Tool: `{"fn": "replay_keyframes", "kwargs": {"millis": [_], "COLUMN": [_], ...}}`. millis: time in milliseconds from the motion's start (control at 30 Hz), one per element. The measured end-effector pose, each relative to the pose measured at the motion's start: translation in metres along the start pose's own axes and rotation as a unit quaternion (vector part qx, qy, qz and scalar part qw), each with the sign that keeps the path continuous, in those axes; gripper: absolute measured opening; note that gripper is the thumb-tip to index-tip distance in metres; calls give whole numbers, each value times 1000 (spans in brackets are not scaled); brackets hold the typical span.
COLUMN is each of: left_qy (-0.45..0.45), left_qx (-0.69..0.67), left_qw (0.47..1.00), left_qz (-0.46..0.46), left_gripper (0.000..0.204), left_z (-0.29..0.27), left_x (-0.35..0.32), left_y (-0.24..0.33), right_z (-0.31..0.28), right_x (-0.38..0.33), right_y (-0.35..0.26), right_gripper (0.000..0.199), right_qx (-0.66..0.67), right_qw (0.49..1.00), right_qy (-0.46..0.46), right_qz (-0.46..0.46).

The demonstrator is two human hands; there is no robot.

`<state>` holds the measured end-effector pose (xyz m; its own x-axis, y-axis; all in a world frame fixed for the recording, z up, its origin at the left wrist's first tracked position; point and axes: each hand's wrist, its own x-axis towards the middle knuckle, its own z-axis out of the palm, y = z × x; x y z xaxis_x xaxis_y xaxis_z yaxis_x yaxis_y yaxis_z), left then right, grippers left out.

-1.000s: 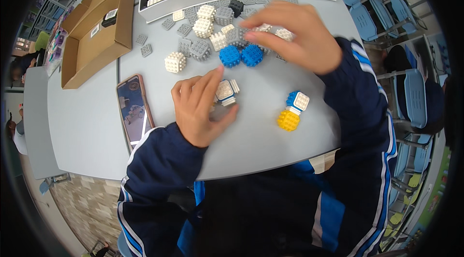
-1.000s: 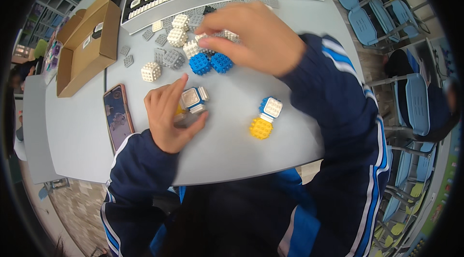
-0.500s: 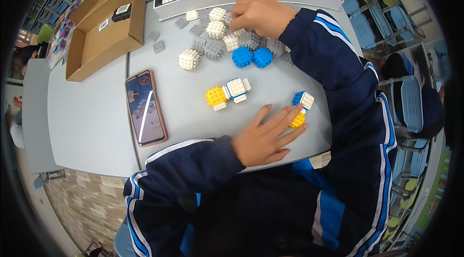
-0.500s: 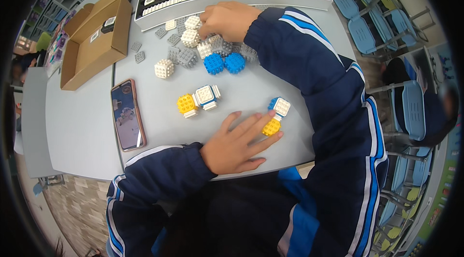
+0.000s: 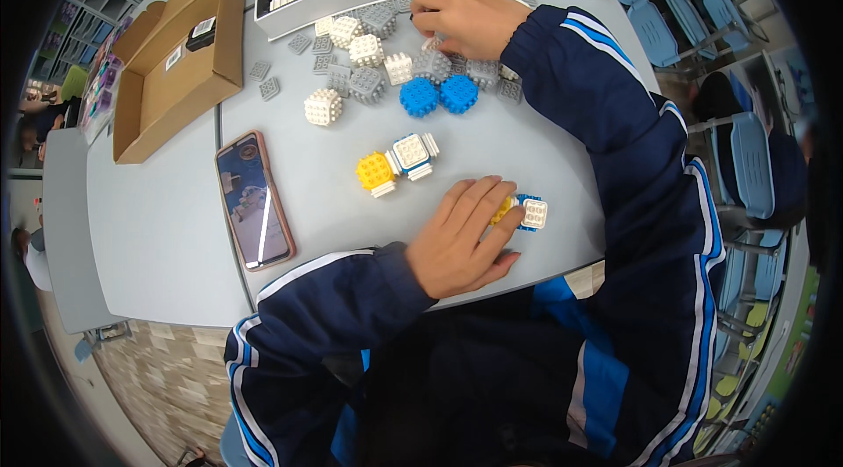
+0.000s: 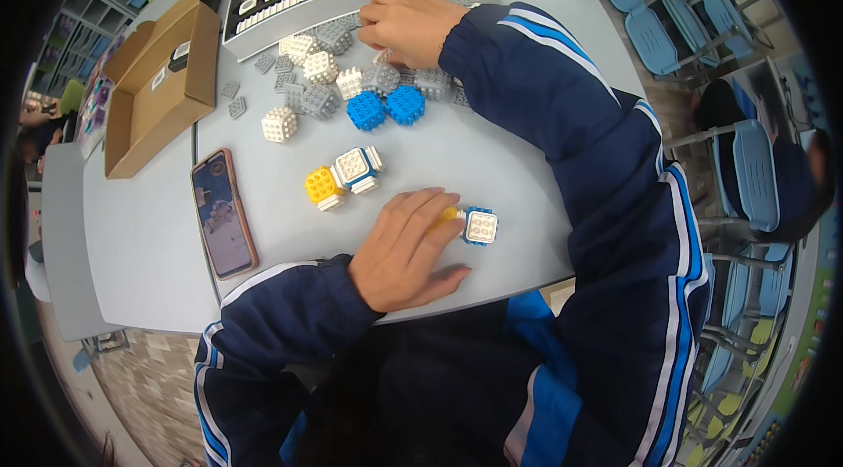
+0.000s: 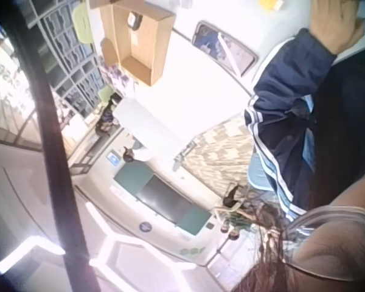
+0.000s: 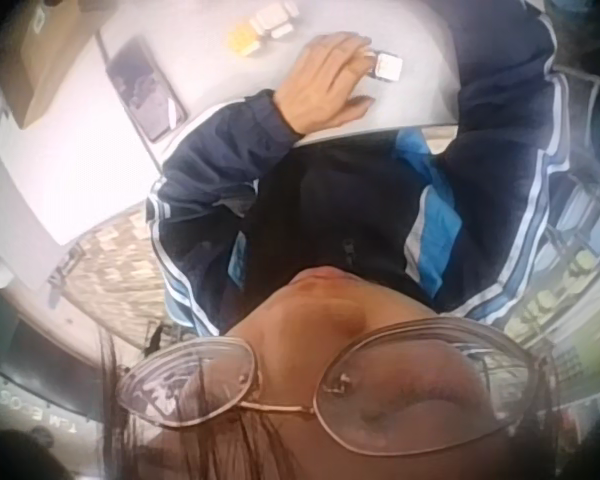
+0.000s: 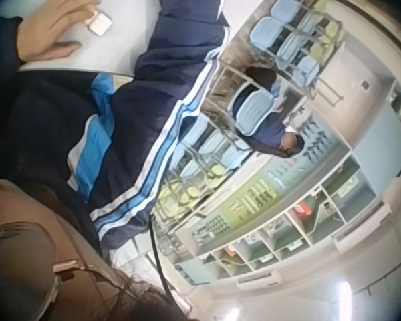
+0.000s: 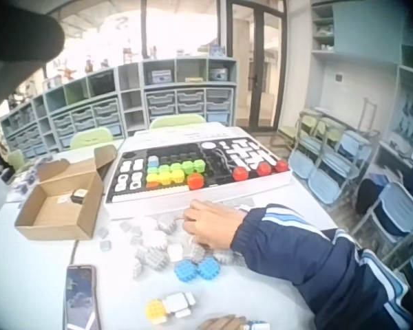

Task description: The person assembles small interlocking plastic blocks into two symmetrical structures. They pick up blue, yellow, and white blocks from the table, connect them by hand, and arrange them into two identical units on the table.

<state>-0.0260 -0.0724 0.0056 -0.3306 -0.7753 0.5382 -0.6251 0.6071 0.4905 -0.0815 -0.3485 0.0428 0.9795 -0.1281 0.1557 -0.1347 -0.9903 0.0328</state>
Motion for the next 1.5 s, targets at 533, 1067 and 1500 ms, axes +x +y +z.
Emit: {"fn": "replay_keyframes", "kwargs": {"millis": [533,1067,1500], "left_qy": [26,57,34], "left_qx": [-224,-374,-391], "left_qw": [959,864,849], "left_qz": [-174,-333,-353], "left_gripper": [42,49,47], "left_z": [-4,-9,-16], "left_x": [1,-5,-3], "left_y": [-12,-9,-9], "right_z": [-29,4,7], "right_x": [-84,-145,-142], "right_y": [-65,-94,-95], "right_gripper": [26,28,41], "right_qx": [600,845,870], "right_qw": [763,489,449], "right_qy": [153,33,-23], "right_qz": [187,214,204]}}
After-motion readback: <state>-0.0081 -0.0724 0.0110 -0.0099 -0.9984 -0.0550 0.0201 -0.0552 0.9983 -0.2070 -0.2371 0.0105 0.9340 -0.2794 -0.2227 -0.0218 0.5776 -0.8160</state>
